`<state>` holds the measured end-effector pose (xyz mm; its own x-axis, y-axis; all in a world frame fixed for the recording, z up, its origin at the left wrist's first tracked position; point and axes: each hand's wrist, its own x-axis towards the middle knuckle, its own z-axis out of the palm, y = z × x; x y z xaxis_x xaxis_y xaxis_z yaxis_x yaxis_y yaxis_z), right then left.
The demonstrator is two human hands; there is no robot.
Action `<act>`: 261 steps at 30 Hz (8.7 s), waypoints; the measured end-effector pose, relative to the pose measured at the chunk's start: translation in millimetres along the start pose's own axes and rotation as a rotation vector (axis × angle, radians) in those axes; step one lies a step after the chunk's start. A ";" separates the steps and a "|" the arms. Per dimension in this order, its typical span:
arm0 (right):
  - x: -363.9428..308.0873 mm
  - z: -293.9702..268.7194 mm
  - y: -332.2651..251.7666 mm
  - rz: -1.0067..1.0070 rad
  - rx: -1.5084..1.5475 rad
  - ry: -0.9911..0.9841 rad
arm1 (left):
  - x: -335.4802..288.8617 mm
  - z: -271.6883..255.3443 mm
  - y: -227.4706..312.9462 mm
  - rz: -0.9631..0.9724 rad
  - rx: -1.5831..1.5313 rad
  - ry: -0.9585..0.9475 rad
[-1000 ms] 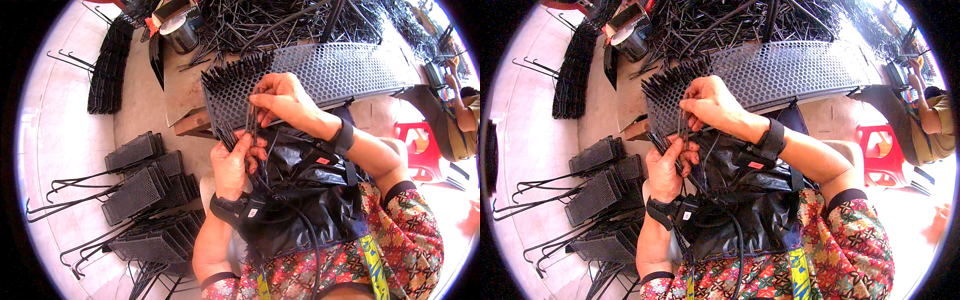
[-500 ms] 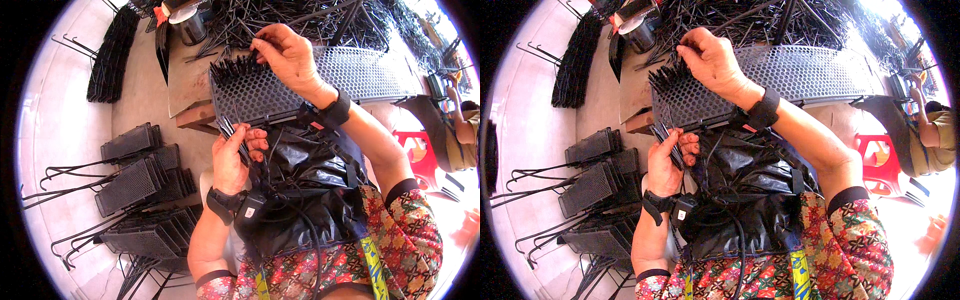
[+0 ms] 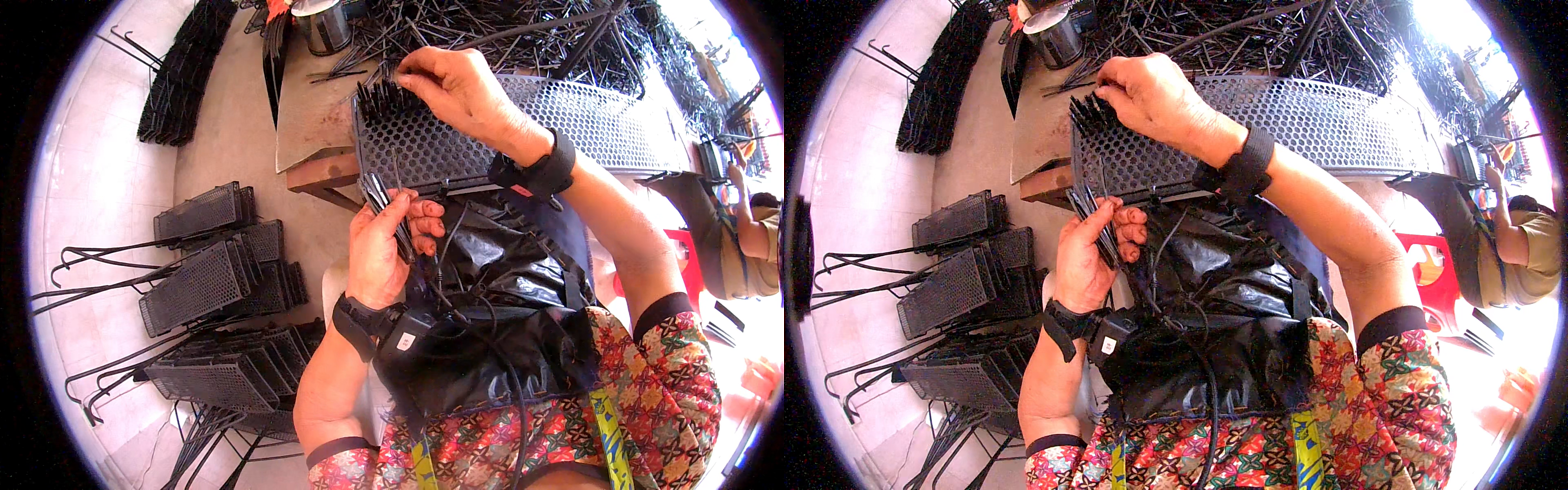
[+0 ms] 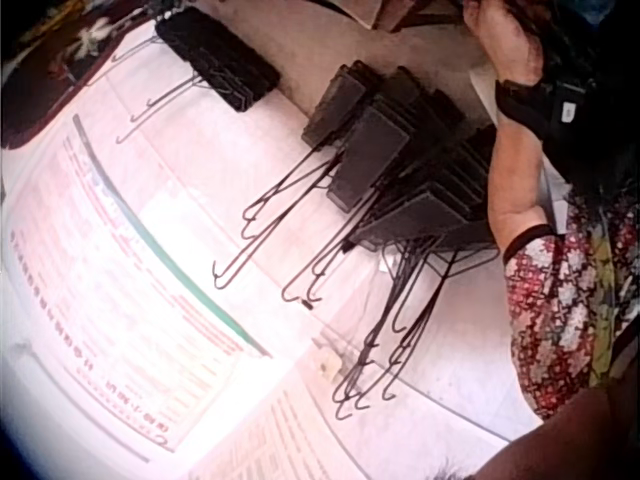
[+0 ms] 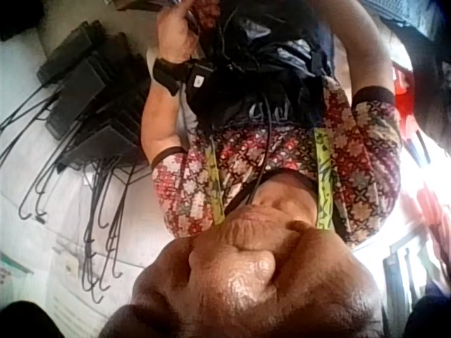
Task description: The person inserts bundles of bristles into a perforated plastic base by hand. The person picks up bundles from a pile and pushes them one by one into the holes of the base.
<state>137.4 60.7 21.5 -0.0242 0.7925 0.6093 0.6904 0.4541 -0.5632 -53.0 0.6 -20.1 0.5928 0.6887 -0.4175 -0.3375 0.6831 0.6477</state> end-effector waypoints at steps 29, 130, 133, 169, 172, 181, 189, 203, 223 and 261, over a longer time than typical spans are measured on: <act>1.0 -9.2 9.1 -0.354 -0.156 -0.014 | 2.7 4.8 -2.0 -0.037 0.041 -0.069; -25.1 31.0 -24.5 0.281 0.477 0.265 | -2.6 -0.4 1.4 -0.019 -0.097 -0.008; -26.2 32.8 -27.2 0.309 0.449 0.247 | -2.2 -3.6 0.6 -0.013 -0.113 -0.035; 22.4 32.8 -16.1 -0.222 -0.163 -0.135 | 0.1 -6.9 1.1 -0.066 -0.178 -0.011; 19.2 32.3 -15.2 -0.224 -0.167 -0.154 | -0.6 -6.7 1.1 -0.059 -0.198 0.021; -1.5 31.1 -6.2 -0.384 -0.363 -0.093 | -3.9 0.4 3.2 -0.141 -0.130 -0.105; 11.5 24.8 9.7 -0.359 -0.370 -0.131 | 0.0 -3.8 3.0 -0.163 -0.097 -0.151; -56.5 -22.1 -53.9 0.751 0.694 -0.256 | -2.9 2.9 3.4 -0.069 -0.137 -0.338; -52.8 -29.3 -46.5 0.767 0.796 -0.082 | -10.3 12.9 3.2 0.104 0.116 -0.076; -43.5 1.8 -10.3 0.547 0.612 0.381 | -1.1 -4.2 2.8 0.035 -0.054 -0.049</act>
<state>130.1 22.3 -0.3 0.5107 0.8223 0.2512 0.0271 0.2766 -0.9606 -57.6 2.8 -20.5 0.6142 0.7008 -0.3628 -0.3972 0.6718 0.6252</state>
